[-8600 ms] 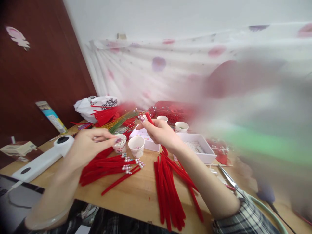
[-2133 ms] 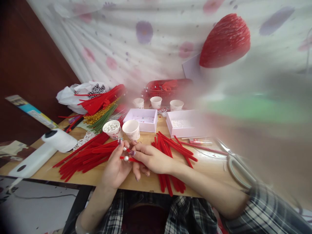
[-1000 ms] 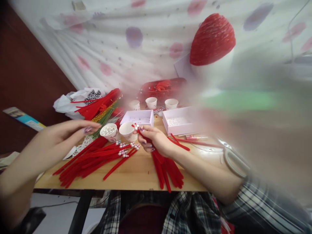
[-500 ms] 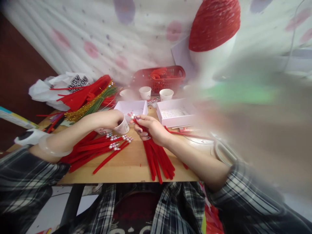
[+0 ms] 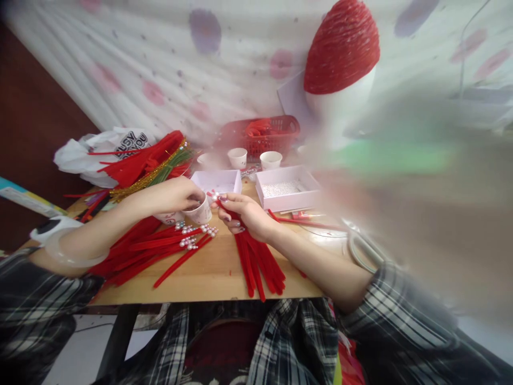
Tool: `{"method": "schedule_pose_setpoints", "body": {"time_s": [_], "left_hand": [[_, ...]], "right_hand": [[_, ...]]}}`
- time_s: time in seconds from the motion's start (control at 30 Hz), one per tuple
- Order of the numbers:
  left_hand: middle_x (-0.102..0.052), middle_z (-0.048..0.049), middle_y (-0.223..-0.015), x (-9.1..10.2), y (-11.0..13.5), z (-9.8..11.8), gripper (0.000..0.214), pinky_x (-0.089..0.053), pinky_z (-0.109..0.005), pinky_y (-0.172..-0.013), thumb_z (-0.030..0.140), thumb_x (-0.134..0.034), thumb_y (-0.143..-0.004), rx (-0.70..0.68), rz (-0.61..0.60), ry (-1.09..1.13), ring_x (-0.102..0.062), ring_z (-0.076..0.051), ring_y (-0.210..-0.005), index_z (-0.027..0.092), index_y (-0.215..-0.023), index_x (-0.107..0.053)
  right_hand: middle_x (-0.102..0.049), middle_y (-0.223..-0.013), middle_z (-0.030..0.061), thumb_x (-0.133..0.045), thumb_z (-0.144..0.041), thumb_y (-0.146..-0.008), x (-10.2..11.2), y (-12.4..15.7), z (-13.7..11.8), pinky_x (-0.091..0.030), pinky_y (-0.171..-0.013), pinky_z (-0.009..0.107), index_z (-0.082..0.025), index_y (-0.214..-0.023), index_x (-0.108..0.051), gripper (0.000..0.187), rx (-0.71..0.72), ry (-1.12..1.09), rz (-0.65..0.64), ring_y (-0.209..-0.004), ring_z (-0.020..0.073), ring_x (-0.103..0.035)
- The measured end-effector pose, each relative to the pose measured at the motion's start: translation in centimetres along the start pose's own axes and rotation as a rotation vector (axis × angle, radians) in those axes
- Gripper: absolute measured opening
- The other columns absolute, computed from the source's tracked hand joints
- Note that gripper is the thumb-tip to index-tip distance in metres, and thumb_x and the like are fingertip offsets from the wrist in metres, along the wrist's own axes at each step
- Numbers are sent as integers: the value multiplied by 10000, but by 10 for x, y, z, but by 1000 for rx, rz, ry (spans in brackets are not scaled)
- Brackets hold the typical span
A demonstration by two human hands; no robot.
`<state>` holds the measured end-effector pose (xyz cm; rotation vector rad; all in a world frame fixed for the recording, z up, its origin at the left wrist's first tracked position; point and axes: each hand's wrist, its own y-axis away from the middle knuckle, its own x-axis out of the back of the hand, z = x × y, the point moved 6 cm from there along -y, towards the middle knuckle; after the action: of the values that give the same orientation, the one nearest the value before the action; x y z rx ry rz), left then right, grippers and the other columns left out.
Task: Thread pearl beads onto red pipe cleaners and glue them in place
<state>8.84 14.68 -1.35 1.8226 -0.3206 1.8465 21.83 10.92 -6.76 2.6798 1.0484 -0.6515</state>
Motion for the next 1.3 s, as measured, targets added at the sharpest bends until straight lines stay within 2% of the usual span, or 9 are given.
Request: {"method": "schedule_pose_setpoints", "body": {"time_s": [0.3,0.47,0.57,0.77,0.87,0.97,1.07,1.17,1.3], "left_hand": [[-777,-62,-801,11,8,0,237,-397,-240,-659,159,-555,-810,-19,50,16,-633,-179,-694,189,-830,-789],[-785,-44,-747,14,13,-3,211,-393,-222,-632,155,-615,-793,-8,64,57,-637,-158,-637,191,-858,-812],[-801,-68,-828,16,19,-6,202,-407,-233,-645,217,-625,-815,18,132,73,-663,-176,-683,182,-887,-810],[-796,-74,-999,13,29,-5,271,-467,-267,-781,201,-521,-873,30,218,151,-709,-211,-882,176,-958,-776],[-780,-106,-1034,13,35,5,291,-465,-310,-832,229,-484,-908,25,275,158,-698,-240,-930,153,-980,-756],[-769,-84,-953,12,46,27,278,-463,-309,-783,255,-465,-933,-39,344,212,-688,-236,-871,177,-976,-729],[-722,-46,-817,5,59,54,232,-436,-292,-681,258,-477,-934,-100,379,271,-656,-213,-747,210,-825,-676],[-666,-33,-742,-2,71,71,249,-398,-298,-632,247,-451,-947,-89,528,315,-613,-206,-684,224,-743,-591],[-628,-23,-746,-16,79,81,217,-384,-300,-642,217,-437,-968,-61,670,350,-591,-201,-703,226,-770,-524]], "right_hand": [[-421,-544,-79,-515,-251,-902,1,-1,1,-128,-395,189,-148,-856,-579,130,2,3,-11,-388,47,-206],[-429,-544,-78,-522,-250,-885,1,-1,1,-121,-398,193,-146,-854,-576,122,-1,4,2,-390,44,-210],[-395,-532,-93,-556,-268,-861,0,0,0,-105,-398,193,-170,-831,-541,104,-2,8,19,-395,45,-191],[-258,-500,-141,-756,-296,-760,-3,1,2,-69,-394,183,-233,-714,-361,402,31,61,50,-419,39,-122],[-290,-457,-143,-799,-412,-739,1,1,1,-116,-366,190,-231,-713,-400,439,86,216,139,-383,35,-182],[-327,-435,-125,-729,-575,-766,2,3,-3,-171,-358,212,-216,-726,-488,434,150,337,209,-369,53,-260],[-354,-472,-96,-672,-627,-790,-7,7,-10,-212,-395,221,-205,-684,-516,463,256,351,151,-426,68,-300],[-414,-537,-65,-653,-605,-823,-17,12,-16,-301,-474,229,-195,-663,-536,455,342,358,60,-516,89,-380],[-466,-593,-41,-632,-607,-841,-22,14,-14,-362,-555,239,-163,-685,-600,472,315,342,-18,-583,97,-443]]}}
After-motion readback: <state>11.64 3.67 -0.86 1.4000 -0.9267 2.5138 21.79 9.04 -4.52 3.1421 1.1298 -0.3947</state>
